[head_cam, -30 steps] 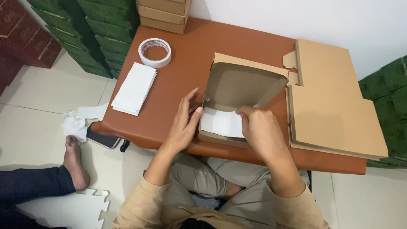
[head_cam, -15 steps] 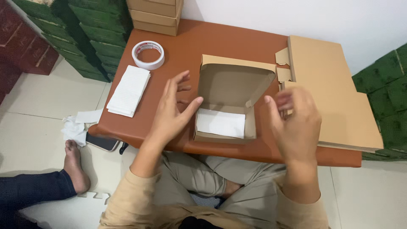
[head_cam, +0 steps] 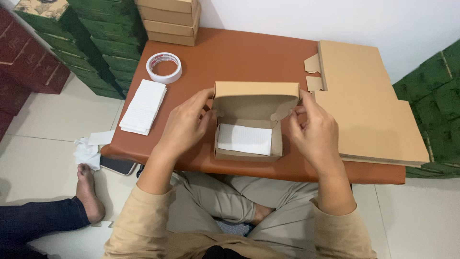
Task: The person assembles a cardboard box by folding the flaps and securing them with tape. They then place a white paper insert inside the box and close the lid. The person stacks the finished box with others and begins folding another flat cardboard piece.
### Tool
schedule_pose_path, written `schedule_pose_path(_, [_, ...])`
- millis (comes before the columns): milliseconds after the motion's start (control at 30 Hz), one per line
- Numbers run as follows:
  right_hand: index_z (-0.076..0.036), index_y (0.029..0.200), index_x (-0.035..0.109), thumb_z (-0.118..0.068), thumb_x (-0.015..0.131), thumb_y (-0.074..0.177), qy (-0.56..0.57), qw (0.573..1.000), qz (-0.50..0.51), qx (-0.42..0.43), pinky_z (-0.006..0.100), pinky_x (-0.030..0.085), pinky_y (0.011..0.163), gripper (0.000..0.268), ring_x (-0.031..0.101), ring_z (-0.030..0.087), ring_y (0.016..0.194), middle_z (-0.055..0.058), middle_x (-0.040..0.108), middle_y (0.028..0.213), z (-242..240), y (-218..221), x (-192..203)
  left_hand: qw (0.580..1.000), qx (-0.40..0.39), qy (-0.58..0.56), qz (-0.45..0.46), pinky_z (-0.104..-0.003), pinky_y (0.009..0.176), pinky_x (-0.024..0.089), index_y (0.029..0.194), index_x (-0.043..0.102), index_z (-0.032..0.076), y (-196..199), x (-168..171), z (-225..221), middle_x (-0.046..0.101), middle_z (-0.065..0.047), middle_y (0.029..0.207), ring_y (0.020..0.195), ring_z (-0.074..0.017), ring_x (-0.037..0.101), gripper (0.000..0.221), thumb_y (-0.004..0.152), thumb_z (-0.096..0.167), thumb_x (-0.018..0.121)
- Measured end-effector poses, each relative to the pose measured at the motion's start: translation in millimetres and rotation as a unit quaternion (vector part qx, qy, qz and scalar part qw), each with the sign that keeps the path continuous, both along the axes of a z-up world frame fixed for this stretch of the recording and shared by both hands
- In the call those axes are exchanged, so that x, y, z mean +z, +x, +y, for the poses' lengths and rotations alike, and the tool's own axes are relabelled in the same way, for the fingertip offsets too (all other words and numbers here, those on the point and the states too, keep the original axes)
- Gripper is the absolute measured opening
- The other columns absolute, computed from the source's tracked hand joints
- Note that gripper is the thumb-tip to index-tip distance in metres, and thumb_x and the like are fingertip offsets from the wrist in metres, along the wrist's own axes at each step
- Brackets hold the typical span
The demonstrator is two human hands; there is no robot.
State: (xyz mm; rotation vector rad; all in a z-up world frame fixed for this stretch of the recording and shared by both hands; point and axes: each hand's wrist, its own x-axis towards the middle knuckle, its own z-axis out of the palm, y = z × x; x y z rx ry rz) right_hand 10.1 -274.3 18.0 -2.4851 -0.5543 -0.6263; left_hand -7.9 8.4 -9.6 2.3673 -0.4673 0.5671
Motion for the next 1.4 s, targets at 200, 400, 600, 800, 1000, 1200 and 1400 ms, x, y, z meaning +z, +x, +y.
schedule_pose_path(200, [0.003, 0.13, 0.062, 0.0, 0.065, 0.089, -0.05, 0.998, -0.034, 0.017, 0.047, 0.053, 0.065, 0.041, 0.067, 0.037, 0.079, 0.017, 0.069, 0.084, -12.1, 3.8, -5.0, 0.997, 0.029, 0.061, -0.05, -0.042, 0.082, 0.057, 0.132, 0.06, 0.009, -5.0, -3.8, 0.3, 0.071, -0.011, 0.111, 0.101, -0.0309, 0.071, 0.044, 0.089, -0.001, 0.067])
schedule_pose_path(400, [-0.001, 0.125, 0.06, -0.005, 0.058, 0.094, -0.13, 0.991, 0.0, 0.032, 0.046, 0.053, 0.071, 0.032, 0.068, 0.036, 0.085, 0.015, 0.066, 0.084, -16.6, 19.4, 0.4, 0.998, 0.018, 0.024, -0.047, -0.042, 0.081, 0.057, 0.128, 0.062, 0.008, 5.6, -13.5, 4.4, 0.072, -0.013, 0.107, 0.102, -0.0325, 0.071, 0.042, 0.088, -0.005, 0.068])
schedule_pose_path(600, [-0.006, 0.126, 0.06, -0.002, 0.063, 0.085, -0.092, 0.993, -0.003, 0.071, 0.048, 0.055, 0.078, 0.041, 0.069, 0.039, 0.089, 0.016, 0.066, 0.089, -17.5, 4.7, -9.0, 0.993, 0.026, 0.082, -0.084, -0.038, 0.078, 0.058, 0.126, 0.06, 0.014, -3.7, -14.1, -1.1, 0.071, -0.004, 0.105, 0.098, -0.0253, 0.071, 0.041, 0.088, 0.002, 0.068])
schedule_pose_path(800, [-0.008, 0.128, 0.061, 0.005, 0.067, 0.081, -0.12, 0.987, -0.022, 0.105, 0.037, 0.055, 0.095, 0.049, 0.068, 0.027, 0.105, 0.01, 0.068, 0.111, -24.9, -1.9, -32.8, 0.984, 0.027, 0.134, -0.115, -0.035, 0.076, 0.059, 0.125, 0.061, 0.018, -5.5, -30.2, -1.4, 0.07, 0.0, 0.106, 0.093, -0.0212, 0.071, 0.04, 0.088, 0.004, 0.066])
schedule_pose_path(1000, [-0.015, 0.127, 0.062, 0.008, 0.064, 0.074, -0.152, 0.979, -0.102, 0.084, 0.033, 0.055, 0.094, 0.058, 0.068, 0.023, 0.111, 0.001, 0.066, 0.121, -35.1, -1.8, -66.1, 0.982, 0.031, 0.15, -0.112, -0.031, 0.077, 0.059, 0.127, 0.06, 0.021, -15.5, -45.8, -2.9, 0.065, 0.005, 0.128, 0.098, -0.0182, 0.069, 0.038, 0.091, 0.009, 0.061])
schedule_pose_path(1200, [-0.007, 0.128, 0.058, 0.009, 0.069, 0.064, -0.108, 0.986, -0.004, 0.13, 0.041, 0.053, 0.1, 0.067, 0.064, 0.032, 0.121, 0.012, 0.06, 0.134, -32.8, -17.7, -52.7, 0.997, -0.051, -0.041, 0.039, -0.06, 0.093, 0.052, 0.14, 0.053, 0.009, -39.1, -19.2, -13.2, 0.04, -0.024, 0.155, 0.127, -0.0474, 0.054, 0.056, 0.087, -0.011, 0.052])
schedule_pose_path(1400, [-0.006, 0.137, 0.052, -0.001, 0.068, 0.066, -0.06, 0.986, 0.052, 0.143, 0.046, 0.048, 0.104, 0.073, 0.056, 0.037, 0.13, 0.02, 0.049, 0.151, -33.2, -28.0, -49.5, 0.953, -0.187, -0.166, 0.17, -0.064, 0.115, 0.022, 0.161, 0.022, 0.008, -46.5, -26.4, -12.2, 0.006, -0.029, 0.167, 0.148, -0.0513, 0.016, 0.081, 0.083, 0.008, 0.046])
